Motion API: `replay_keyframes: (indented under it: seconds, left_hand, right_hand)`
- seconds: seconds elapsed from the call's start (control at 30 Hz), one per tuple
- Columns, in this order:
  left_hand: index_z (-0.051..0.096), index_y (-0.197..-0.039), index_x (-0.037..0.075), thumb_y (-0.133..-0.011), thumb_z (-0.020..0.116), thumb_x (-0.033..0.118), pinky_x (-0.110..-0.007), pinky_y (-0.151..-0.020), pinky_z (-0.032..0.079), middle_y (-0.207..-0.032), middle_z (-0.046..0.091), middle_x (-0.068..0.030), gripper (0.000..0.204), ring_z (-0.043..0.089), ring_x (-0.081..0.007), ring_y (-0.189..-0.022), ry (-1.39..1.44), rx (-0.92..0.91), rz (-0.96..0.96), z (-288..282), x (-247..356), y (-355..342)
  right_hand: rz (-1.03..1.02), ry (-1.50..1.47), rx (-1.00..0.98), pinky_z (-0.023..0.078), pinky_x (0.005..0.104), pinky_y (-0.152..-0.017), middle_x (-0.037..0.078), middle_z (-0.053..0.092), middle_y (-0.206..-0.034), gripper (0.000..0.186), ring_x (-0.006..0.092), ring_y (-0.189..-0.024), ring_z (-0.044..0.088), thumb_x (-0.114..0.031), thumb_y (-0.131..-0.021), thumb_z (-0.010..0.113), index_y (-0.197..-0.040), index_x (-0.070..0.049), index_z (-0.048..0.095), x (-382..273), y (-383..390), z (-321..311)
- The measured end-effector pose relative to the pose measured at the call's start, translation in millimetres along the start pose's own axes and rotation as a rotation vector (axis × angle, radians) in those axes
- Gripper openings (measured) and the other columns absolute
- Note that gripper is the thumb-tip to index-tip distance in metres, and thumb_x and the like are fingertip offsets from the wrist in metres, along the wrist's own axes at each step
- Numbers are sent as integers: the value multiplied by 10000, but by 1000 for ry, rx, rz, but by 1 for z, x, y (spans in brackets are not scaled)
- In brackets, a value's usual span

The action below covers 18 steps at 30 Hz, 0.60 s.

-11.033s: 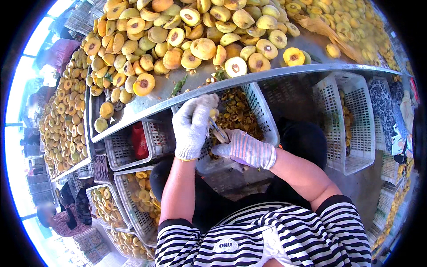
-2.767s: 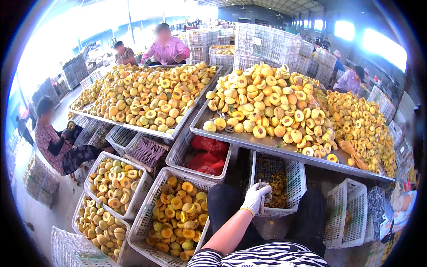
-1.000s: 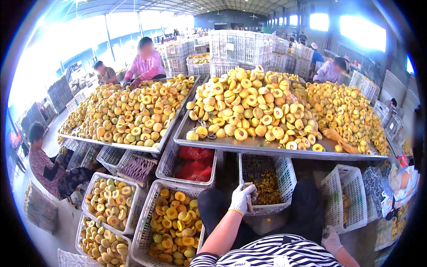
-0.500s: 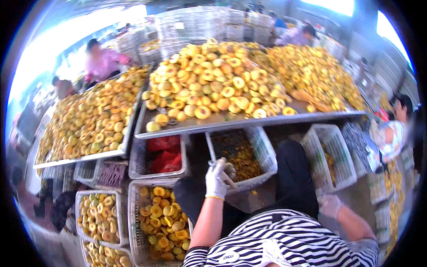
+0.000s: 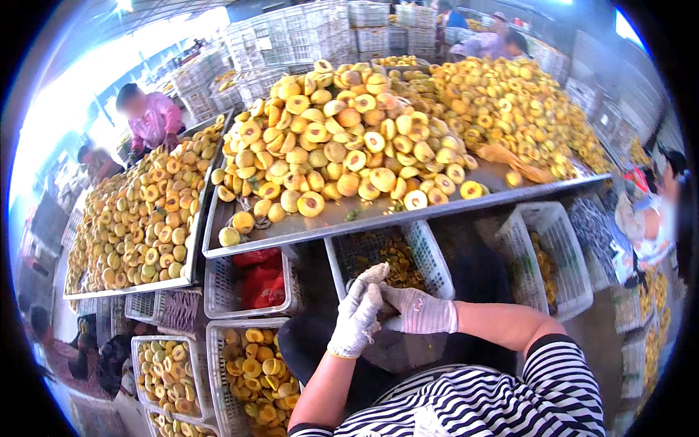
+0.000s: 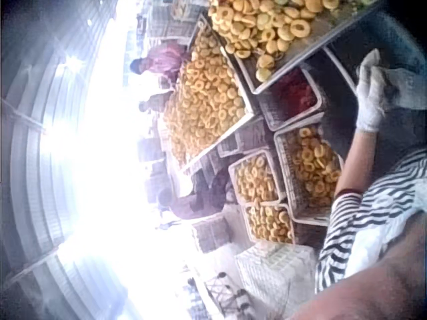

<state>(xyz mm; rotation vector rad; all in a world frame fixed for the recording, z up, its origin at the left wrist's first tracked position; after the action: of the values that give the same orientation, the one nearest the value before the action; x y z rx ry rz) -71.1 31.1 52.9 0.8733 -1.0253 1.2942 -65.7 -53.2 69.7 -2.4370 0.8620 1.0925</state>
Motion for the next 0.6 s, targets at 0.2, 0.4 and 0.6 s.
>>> replay_keyframes:
  seconds: [0.2, 0.4, 0.6]
  left_hand:
    - [380, -1444, 13, -971, 575, 293, -318, -1040, 368, -1338, 520, -89, 583, 474, -151, -1214, -248, -54, -192, -11, 28, -70]
    - [457, -1384, -1, -972, 571, 339, -314, -960, 437, -1210, 604, -107, 547, 574, -189, -1105, -397, 126, -106, -73, 28, -180]
    - [505, -1332, -16, -975, 572, 252, -291, -918, 471, -1168, 621, -104, 451, 582, -153, -1066, -595, 268, 144, -124, 59, -273]
  right_hand:
    - [8, -126, 21, 516, 400, -828, 199, 657, -978, 478, 339, -961, 658, -136, -808, 664, -1256, -61, 515, 46, -63, -66]
    - [5, -58, 295, 481, 373, -583, 97, 513, -651, 215, 245, -599, 576, -168, -809, 699, -834, -79, 505, 128, -113, -156]
    - [132, -32, 395, 540, 331, -702, 107, 651, -808, 331, 204, -728, 659, -203, -818, 707, -1118, -98, 613, 164, -154, -216]
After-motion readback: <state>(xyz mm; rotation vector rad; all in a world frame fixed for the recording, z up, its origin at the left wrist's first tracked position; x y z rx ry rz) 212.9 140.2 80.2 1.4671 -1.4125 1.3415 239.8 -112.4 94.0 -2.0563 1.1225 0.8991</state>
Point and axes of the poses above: each hand's wrist, its own y-axis away from the middle knuckle, its own z-axis out of the palm, x = y × z, the point moved 9 cm from there along -y, towards the middle knuckle
